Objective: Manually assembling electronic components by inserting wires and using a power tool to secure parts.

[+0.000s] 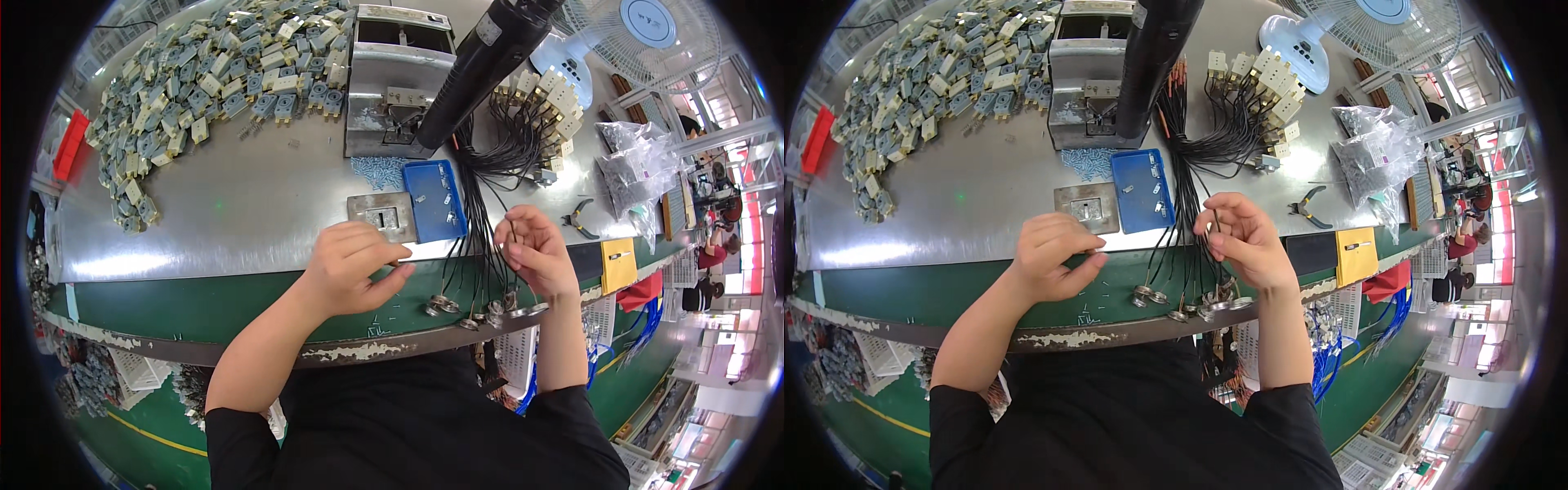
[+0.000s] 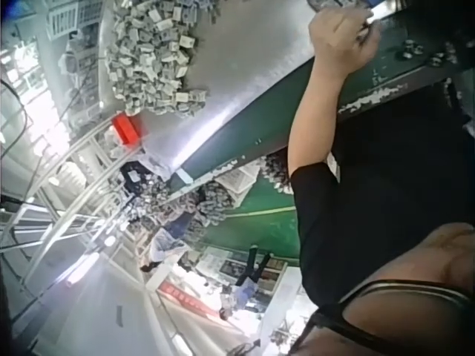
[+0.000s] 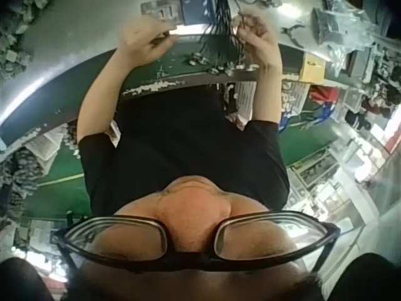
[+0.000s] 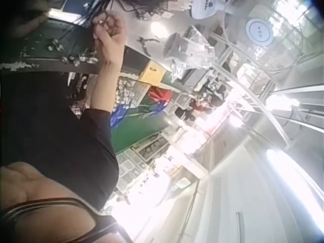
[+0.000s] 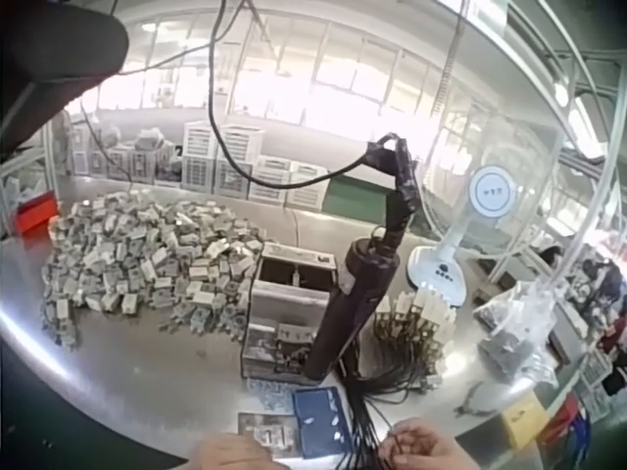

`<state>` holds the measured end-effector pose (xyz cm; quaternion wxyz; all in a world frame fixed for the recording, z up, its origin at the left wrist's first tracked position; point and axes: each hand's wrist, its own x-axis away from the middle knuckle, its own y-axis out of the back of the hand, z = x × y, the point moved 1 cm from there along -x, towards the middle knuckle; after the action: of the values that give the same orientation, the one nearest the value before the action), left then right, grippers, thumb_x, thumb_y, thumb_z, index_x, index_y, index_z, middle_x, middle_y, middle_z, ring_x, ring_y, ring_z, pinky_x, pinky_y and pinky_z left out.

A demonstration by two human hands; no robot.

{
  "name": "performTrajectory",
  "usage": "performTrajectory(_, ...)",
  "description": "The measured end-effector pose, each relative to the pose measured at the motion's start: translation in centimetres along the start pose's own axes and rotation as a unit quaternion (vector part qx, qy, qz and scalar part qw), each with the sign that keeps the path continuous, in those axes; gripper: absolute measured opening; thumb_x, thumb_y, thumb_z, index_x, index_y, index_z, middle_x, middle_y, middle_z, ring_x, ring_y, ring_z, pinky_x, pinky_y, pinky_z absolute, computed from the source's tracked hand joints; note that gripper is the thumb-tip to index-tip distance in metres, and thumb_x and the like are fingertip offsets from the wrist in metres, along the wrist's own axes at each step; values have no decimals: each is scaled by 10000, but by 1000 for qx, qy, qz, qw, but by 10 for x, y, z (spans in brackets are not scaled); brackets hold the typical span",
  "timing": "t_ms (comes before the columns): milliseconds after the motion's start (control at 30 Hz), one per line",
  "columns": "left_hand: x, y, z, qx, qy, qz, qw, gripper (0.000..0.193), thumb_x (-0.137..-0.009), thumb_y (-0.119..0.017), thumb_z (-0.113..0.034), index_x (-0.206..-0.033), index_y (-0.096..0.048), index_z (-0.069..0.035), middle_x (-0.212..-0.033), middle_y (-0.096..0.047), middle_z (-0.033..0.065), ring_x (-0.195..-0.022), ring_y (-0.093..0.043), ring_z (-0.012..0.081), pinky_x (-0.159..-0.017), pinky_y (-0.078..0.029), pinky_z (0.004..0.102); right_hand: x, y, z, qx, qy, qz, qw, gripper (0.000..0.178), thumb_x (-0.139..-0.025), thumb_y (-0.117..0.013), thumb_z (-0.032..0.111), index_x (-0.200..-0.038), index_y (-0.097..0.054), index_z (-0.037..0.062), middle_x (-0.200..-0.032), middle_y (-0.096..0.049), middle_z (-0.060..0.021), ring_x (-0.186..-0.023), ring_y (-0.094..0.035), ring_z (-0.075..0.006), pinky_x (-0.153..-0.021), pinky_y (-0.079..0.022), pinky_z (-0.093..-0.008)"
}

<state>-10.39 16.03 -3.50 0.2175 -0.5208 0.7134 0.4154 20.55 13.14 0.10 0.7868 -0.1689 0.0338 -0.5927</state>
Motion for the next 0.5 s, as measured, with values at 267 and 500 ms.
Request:
performTrajectory(267,3,1,-1,-4,8,36,999,168,-750,-828,-31,-871,-713,-43,-717,-674,74,-629,-680,252,-619,-554,357,-31,-22,58,361,-46,111,925,232,-988,-620,27,-1194,-706,-35,-1063,-731,-131,-793,-670,-151,-634,-482,-245)
performTrajectory(500,-3,2,-5,23,21,-6,999,347,-742,-873,-67,-1042,-705,-15,-794,-718,98,-695,-724,252,-670,-577,343,-73,-35,39,120,117,134,977,656,-963,-726,311,-1436,-549,-108,-1419,-613,-278,-1026,-731,-269,-809,-572,-347)
